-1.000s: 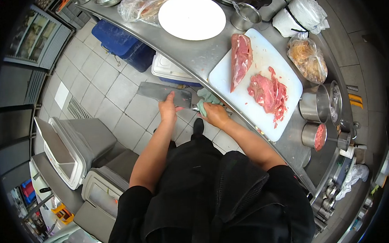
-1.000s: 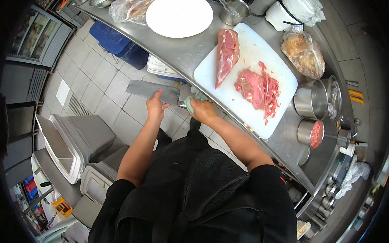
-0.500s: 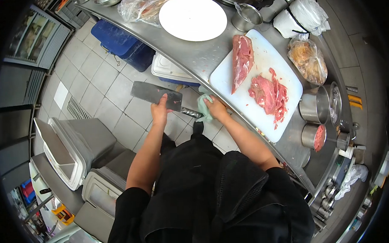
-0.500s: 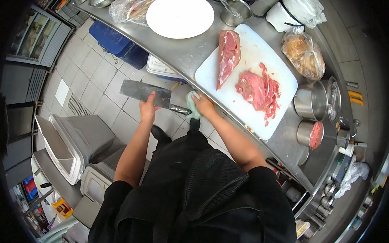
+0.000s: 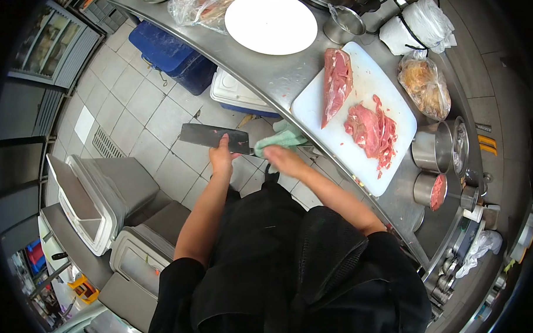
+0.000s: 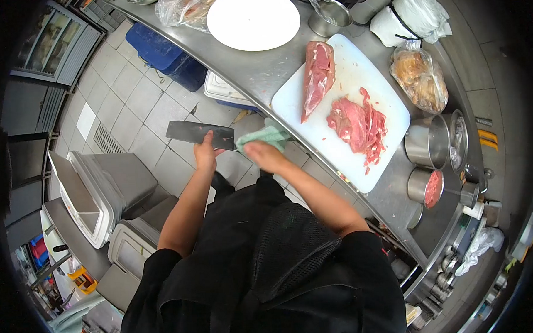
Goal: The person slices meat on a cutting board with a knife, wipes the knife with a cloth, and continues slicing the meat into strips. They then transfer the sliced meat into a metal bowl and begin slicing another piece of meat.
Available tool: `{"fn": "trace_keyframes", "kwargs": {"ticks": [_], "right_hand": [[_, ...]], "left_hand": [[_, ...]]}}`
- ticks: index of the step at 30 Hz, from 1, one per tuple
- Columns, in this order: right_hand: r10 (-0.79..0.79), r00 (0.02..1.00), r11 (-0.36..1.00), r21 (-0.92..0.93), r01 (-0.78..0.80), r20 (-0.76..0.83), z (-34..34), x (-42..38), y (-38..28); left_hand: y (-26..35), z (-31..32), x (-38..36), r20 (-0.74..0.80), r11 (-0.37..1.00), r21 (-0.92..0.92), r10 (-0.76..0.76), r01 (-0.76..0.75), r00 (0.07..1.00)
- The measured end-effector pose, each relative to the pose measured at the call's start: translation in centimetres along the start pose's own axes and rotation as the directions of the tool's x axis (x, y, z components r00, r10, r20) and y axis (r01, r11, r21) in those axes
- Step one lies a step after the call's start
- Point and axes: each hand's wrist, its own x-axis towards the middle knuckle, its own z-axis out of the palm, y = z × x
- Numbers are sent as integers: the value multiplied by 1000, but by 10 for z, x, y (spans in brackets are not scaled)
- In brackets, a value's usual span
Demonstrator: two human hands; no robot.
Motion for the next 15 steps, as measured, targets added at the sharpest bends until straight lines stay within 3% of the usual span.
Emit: {"fn": "trace_keyframes", "kwargs": {"ticks": [1,2,4,5,7,9,11,12,13,14,15], "right_hand": [[-230,971,931,-276,238,62,7,-2,-3],[-230,971,931,-278,237,59,7,-1,-4],[-62,997,765,-639,80,51,4,1,-5],[-62,997,766,-639,79,49,1,4,-5],[85,991,752,-659,3,101,-7,12,-9],[64,989,798,-602,31,135,-19,16,-14],[156,953,850,-526,3,259,-28,23,-18],[155,953,851,-526,4,259,-33,28,-14],[161,908,914,-405,10,386,-38,33,-6],[148,849,960,-278,-2,506,-40,35,1],[149,850,961,-278,-2,506,-38,34,5]], "left_hand": [[-3,5,-1,0,999,-38,-25,25,1000],[-6,10,-3,4,999,-38,-24,24,1000],[-5,22,-13,83,992,-81,-87,94,993],[-4,27,-17,84,992,-80,-87,93,993],[4,35,-29,77,989,-86,-118,124,990],[-2,29,-18,95,983,-78,-158,165,983],[-10,28,-12,114,976,-69,-196,205,974],[-3,31,-19,193,986,-109,-106,129,975],[0,32,-21,266,986,-155,-11,54,964],[2,33,-22,265,986,-156,-9,52,964],[2,35,-21,286,991,-132,10,29,958]]}}
